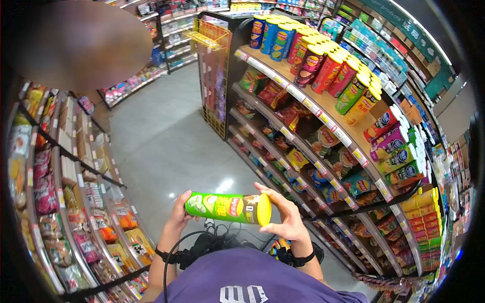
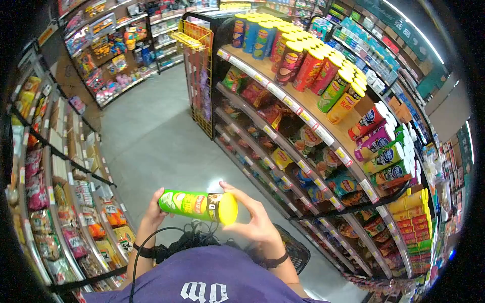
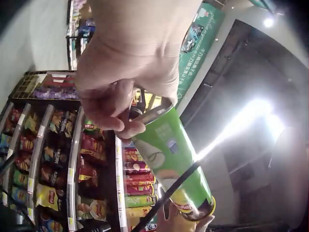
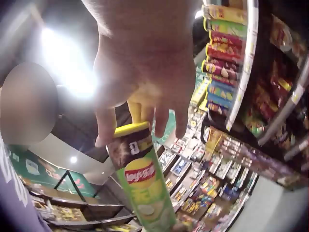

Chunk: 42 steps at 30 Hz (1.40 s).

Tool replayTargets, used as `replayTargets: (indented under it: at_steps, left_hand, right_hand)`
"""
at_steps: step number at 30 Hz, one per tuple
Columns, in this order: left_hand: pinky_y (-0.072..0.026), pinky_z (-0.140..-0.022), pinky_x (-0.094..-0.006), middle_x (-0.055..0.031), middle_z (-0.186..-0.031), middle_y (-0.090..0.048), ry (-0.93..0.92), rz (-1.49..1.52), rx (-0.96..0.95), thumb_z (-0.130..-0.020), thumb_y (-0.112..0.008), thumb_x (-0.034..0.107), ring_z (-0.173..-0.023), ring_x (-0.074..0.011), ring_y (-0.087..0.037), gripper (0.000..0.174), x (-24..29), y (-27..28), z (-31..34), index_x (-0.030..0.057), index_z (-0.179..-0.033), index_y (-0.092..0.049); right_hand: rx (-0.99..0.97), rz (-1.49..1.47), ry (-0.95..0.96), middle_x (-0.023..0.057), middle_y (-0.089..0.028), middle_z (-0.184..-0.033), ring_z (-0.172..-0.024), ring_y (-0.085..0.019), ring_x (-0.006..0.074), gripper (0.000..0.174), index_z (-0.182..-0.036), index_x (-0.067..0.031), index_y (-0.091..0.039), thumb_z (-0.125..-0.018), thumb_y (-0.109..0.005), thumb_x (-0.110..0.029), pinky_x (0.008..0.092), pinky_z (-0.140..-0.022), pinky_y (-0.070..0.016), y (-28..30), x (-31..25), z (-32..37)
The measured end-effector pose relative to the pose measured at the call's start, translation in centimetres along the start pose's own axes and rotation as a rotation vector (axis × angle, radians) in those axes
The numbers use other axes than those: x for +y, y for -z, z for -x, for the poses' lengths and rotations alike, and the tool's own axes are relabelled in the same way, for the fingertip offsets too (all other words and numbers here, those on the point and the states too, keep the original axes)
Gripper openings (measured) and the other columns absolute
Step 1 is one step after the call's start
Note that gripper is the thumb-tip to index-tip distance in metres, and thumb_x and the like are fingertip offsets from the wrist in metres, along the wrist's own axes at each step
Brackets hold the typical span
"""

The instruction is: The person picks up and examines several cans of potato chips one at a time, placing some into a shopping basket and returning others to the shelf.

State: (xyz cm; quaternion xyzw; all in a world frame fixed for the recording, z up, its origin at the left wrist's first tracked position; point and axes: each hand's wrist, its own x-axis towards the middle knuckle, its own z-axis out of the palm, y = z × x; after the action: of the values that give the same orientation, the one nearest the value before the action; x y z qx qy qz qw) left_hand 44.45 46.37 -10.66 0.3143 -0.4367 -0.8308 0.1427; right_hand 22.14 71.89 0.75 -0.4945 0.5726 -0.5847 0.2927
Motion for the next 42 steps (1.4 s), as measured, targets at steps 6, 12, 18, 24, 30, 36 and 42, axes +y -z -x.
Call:
replayTargets:
  at_steps: [6,12,18,24,30,36,42]
  left_hand:
    - [-0.0373,-0.036,-0.0254,-0.0051,-0.06,-0.062,0.277,-0.132,-0.202,-0.101,-0.053,0.06,-0.041,-0.0157,-0.055,0.058,3.8,1.5,-6.6,0.0067,-0.086,-0.07]
    - [-0.038,-0.038,-0.0269,-0.0051,-0.061,-0.063,0.303,-0.187,-0.339,-0.102,-0.051,0.06,-0.042,-0.0154,-0.055,0.06,5.8,2.0,-11.3,0.0055,-0.086,-0.07]
    - [-0.0427,-0.047,-0.0256,-0.0074,-0.069,-0.067,0.138,-0.268,-0.418,-0.104,-0.053,0.051,-0.053,-0.0146,-0.06,0.055,8.6,2.7,-14.2,0.0018,-0.087,-0.07]
    - [-0.0472,-0.054,-0.0278,-0.0058,-0.076,-0.069,0.044,-0.352,-0.579,-0.102,-0.056,0.047,-0.063,-0.0143,-0.063,0.048,10.5,2.6,-16.3,0.0012,-0.095,-0.071]
    - [-0.0518,-0.06,-0.0284,-0.0061,-0.094,-0.07,0.053,-0.387,-0.721,-0.099,-0.063,0.039,-0.076,-0.0137,-0.066,0.043,11.8,-0.1,-18.2,-0.001,-0.114,-0.07]
    - [-0.0563,-0.064,-0.0292,-0.0067,-0.103,-0.068,0.171,-0.35,-0.916,-0.09,-0.071,0.035,-0.082,-0.0136,-0.066,0.054,12.0,-2.2,-21.3,0.0003,-0.13,-0.059]
    - [-0.0576,-0.067,-0.0293,-0.0065,-0.106,-0.065,0.101,-0.314,-0.898,-0.085,-0.077,0.03,-0.086,-0.0135,-0.066,0.054,10.8,-7.2,-23.7,0.0018,-0.127,-0.058]
  right_hand:
    - [-0.032,0.252,0.019,0.0218,-0.053,-0.157,-0.146,-0.051,0.0361,0.093,-0.147,-0.0037,-0.057,-0.066,-0.1,-0.019,0.0469,-0.121,-0.0387,0.7,-0.9,-2.2]
    - [0.11,0.272,-0.082,0.0218,-0.049,-0.16,-0.147,-0.049,0.0367,0.091,-0.152,-0.0062,-0.053,-0.07,-0.093,-0.004,0.0482,-0.121,-0.0382,-0.6,-0.5,-4.1]
    - [0.311,0.169,-0.11,0.0202,-0.035,-0.169,-0.152,-0.043,0.035,0.094,-0.158,-0.0123,-0.048,-0.074,-0.086,0.007,0.05,-0.12,-0.04,-2.7,2.0,-5.0]
    - [0.537,0.087,-0.193,0.0171,-0.035,-0.168,-0.151,-0.043,0.0315,0.087,-0.158,-0.0073,-0.047,-0.08,-0.083,0.007,0.0461,-0.116,-0.0473,-4.1,1.1,-6.3]
    - [0.681,-0.029,-0.106,0.0196,-0.034,-0.167,-0.152,-0.041,0.0334,0.082,-0.155,-0.0038,-0.049,-0.081,-0.083,0.006,0.0437,-0.115,-0.0487,-3.5,2.0,-6.0]
    - [0.936,-0.518,0.008,0.0174,-0.046,-0.159,-0.144,-0.05,0.0287,0.1,-0.163,-0.0046,-0.033,-0.078,-0.087,-0.001,0.0434,-0.119,-0.0437,-3.2,4.3,-6.5]
    - [0.985,-0.74,0.038,0.0122,-0.047,-0.158,-0.143,-0.051,0.028,0.101,-0.168,-0.0142,-0.021,-0.086,-0.08,-0.008,0.046,-0.12,-0.0432,-0.1,5.5,-6.0]
